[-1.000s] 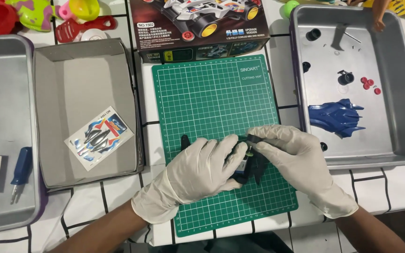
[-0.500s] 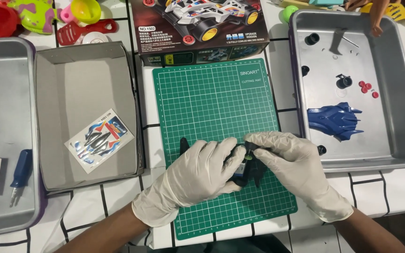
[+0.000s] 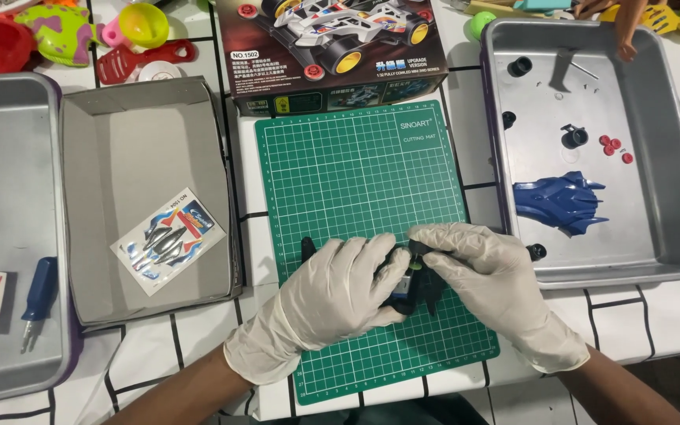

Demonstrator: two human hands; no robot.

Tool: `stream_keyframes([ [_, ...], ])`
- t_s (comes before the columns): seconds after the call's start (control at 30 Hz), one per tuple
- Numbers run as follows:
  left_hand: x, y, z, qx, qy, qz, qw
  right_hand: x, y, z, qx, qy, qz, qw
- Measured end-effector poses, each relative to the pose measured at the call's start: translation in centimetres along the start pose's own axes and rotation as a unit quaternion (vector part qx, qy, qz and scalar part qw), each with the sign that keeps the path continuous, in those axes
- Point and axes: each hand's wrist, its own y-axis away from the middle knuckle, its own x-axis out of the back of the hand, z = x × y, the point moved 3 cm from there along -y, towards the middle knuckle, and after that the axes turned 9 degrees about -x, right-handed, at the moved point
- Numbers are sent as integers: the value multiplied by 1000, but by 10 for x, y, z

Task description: Assembling a model toy car by installing internal components like gears and motors into the chassis and using a screwdriver.

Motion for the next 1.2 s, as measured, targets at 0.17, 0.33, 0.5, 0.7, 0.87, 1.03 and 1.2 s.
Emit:
stream_keyframes([
  [0.17, 3, -1, -2, 5, -1, -13, 1000, -1, -1, 5, 41, 36, -2, 999],
  [0.33, 14, -8, -7, -20, -40, -40, 998, 7, -3, 17, 88, 80, -62, 991],
  [0.5, 11, -7, -8, -17, -31, -48, 998, 7, -5, 15, 19, 24, -82, 996],
  [0.7, 13, -9, -8, -16, -34, -53, 998, 6, -4, 12, 59, 75, -71, 993],
  [0.87, 13, -8, -8, -15, -48, -51, 997, 5, -3, 14, 63, 90, -65, 992],
  [1.03, 12, -7, -7, -10, -40, -65, 997, 6, -6, 18, 52, 88, -71, 992],
  [1.2, 8, -5, -6, -9, -23, -69, 997, 8, -8, 9, -53, 54, -103, 992],
])
